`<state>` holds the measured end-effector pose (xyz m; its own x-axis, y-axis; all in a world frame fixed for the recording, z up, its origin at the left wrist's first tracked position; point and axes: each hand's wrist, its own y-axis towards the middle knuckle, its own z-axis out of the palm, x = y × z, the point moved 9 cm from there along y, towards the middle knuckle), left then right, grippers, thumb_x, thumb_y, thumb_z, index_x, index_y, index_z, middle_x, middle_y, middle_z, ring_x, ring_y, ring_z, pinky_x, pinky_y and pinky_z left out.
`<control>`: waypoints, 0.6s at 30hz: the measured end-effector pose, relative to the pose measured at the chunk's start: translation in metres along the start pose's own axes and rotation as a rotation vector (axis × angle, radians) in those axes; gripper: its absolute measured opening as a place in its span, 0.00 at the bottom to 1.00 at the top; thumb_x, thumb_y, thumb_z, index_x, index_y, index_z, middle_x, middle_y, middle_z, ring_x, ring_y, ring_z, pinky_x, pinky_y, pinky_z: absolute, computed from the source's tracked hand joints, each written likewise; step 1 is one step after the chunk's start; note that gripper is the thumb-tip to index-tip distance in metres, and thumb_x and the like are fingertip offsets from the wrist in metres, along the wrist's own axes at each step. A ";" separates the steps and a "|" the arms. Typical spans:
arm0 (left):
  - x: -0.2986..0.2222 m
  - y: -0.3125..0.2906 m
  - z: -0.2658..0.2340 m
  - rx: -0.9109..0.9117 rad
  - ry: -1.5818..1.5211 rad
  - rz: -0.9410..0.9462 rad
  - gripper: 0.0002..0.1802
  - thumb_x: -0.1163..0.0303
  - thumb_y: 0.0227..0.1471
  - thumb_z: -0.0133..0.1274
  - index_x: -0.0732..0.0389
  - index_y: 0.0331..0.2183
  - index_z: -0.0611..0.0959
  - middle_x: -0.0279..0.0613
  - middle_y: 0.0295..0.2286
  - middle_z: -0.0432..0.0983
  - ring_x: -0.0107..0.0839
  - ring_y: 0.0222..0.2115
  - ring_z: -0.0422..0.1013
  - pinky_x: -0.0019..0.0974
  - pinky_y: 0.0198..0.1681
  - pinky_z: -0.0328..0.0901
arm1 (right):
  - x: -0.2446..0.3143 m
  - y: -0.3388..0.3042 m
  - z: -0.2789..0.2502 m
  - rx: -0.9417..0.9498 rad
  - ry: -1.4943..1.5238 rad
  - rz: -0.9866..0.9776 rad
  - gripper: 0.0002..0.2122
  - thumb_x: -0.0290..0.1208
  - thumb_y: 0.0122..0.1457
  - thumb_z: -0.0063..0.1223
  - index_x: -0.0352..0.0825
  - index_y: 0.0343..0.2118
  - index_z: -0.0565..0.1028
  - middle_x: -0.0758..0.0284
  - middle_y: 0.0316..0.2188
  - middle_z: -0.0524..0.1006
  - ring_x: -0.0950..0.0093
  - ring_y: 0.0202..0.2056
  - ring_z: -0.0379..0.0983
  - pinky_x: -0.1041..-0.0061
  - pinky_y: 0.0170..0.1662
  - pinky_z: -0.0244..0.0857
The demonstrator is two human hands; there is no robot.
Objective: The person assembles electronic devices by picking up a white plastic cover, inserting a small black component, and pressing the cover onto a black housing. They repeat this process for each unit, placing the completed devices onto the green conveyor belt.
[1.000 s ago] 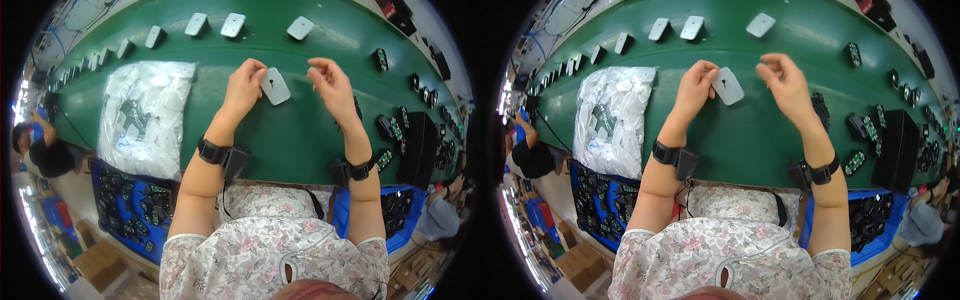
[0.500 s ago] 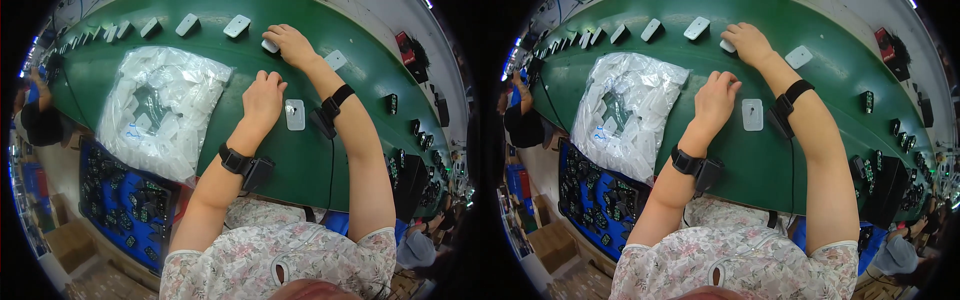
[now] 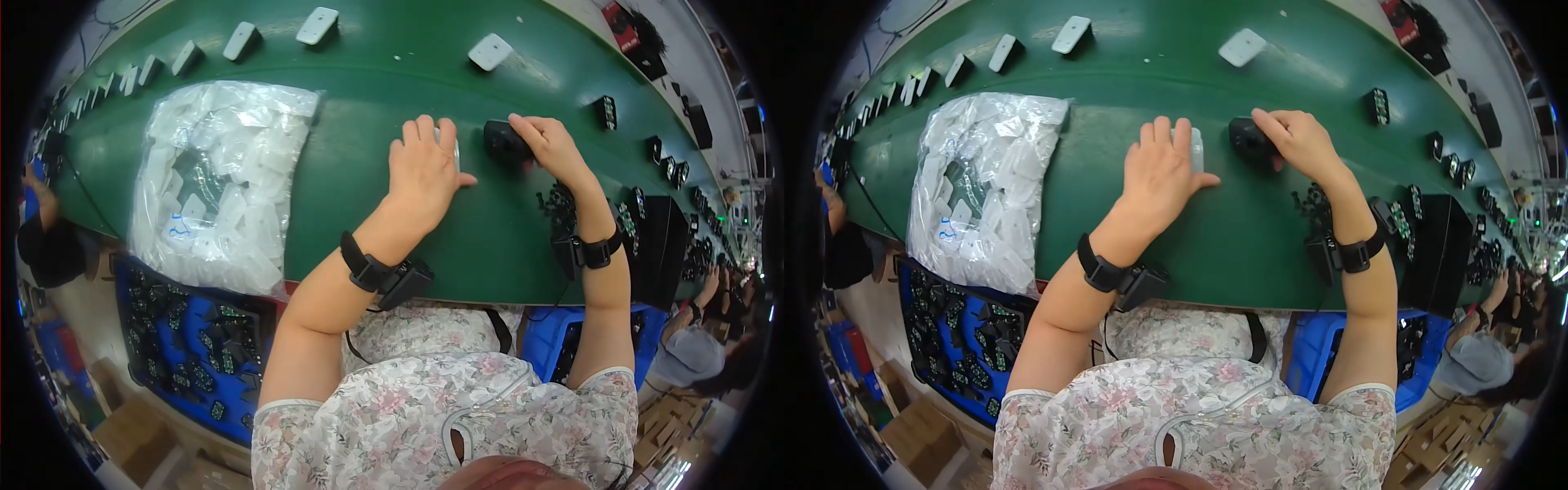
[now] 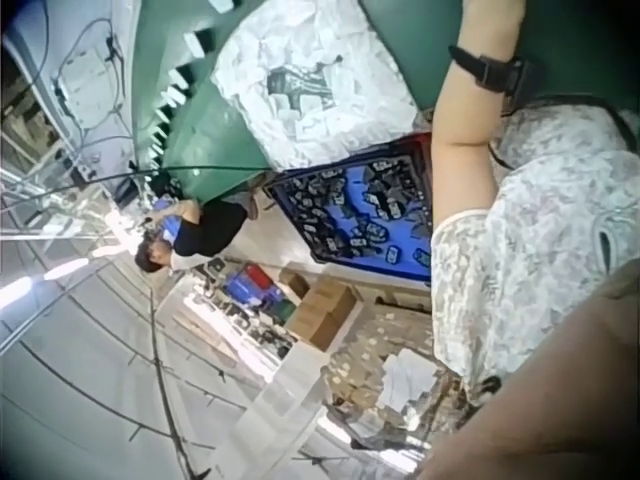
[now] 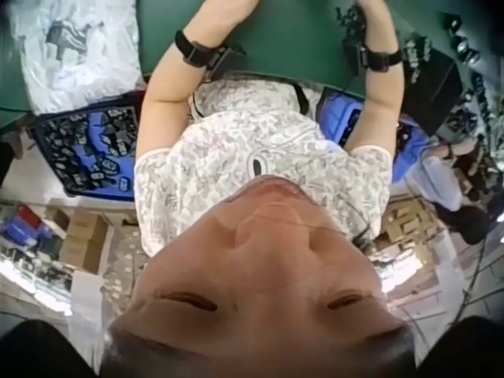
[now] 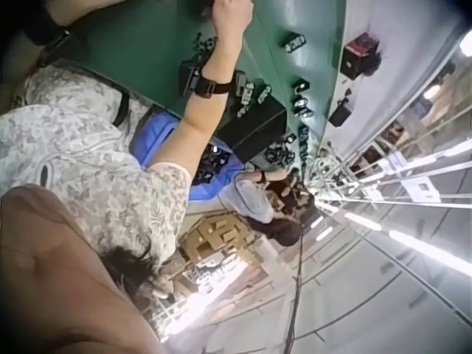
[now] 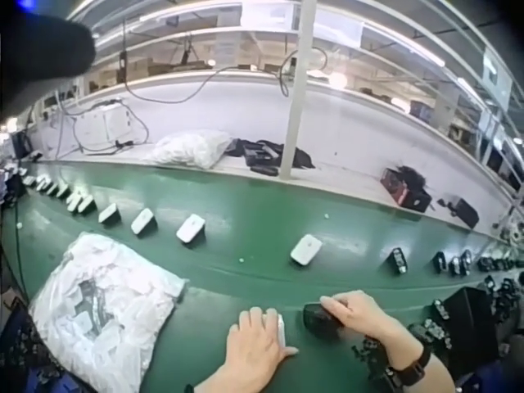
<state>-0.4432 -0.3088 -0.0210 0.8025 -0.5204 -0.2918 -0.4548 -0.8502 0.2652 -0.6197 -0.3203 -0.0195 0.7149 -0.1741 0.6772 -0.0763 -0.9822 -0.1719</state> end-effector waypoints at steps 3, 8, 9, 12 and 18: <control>-0.006 -0.001 0.006 0.017 0.070 0.034 0.36 0.51 0.36 0.64 0.62 0.43 0.69 0.41 0.34 0.65 0.35 0.36 0.64 0.33 0.35 0.62 | -0.011 -0.016 -0.024 -0.165 -0.494 0.056 0.18 0.48 0.57 0.49 0.35 0.32 0.78 0.67 0.20 0.76 0.74 0.18 0.71 0.76 0.24 0.62; -0.013 -0.009 0.001 -0.110 0.067 0.147 0.22 0.68 0.43 0.56 0.60 0.43 0.70 0.40 0.33 0.67 0.37 0.36 0.64 0.37 0.37 0.61 | 0.021 -0.057 -0.028 -0.428 -0.487 -0.353 0.19 0.45 0.51 0.56 0.38 0.41 0.74 0.65 0.37 0.75 0.66 0.36 0.72 0.72 0.38 0.65; -0.011 -0.012 -0.001 -0.110 0.073 0.142 0.22 0.68 0.43 0.56 0.60 0.43 0.70 0.40 0.33 0.67 0.37 0.36 0.64 0.37 0.37 0.61 | 0.031 -0.064 -0.018 -0.374 -0.469 -0.448 0.21 0.44 0.49 0.58 0.38 0.44 0.73 0.65 0.41 0.74 0.65 0.41 0.70 0.70 0.42 0.65; -0.009 -0.018 -0.007 -0.083 -0.068 0.216 0.24 0.74 0.43 0.54 0.60 0.45 0.70 0.41 0.35 0.69 0.38 0.40 0.65 0.38 0.39 0.61 | 0.018 -0.061 -0.008 -0.304 -0.394 -0.396 0.18 0.33 0.50 0.58 0.35 0.45 0.71 0.63 0.40 0.74 0.63 0.43 0.69 0.70 0.46 0.64; 0.013 -0.031 -0.016 -0.081 -0.499 0.241 0.31 0.81 0.42 0.53 0.59 0.51 0.68 0.43 0.43 0.70 0.42 0.46 0.65 0.42 0.47 0.61 | 0.048 -0.073 -0.009 -0.386 -0.145 -0.523 0.16 0.21 0.48 0.57 0.33 0.42 0.73 0.61 0.41 0.75 0.63 0.43 0.70 0.70 0.47 0.65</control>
<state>-0.4125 -0.2876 -0.0180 0.3904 -0.6911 -0.6082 -0.5563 -0.7035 0.4423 -0.5859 -0.2578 0.0321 0.8095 0.3168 0.4943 0.0814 -0.8943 0.4400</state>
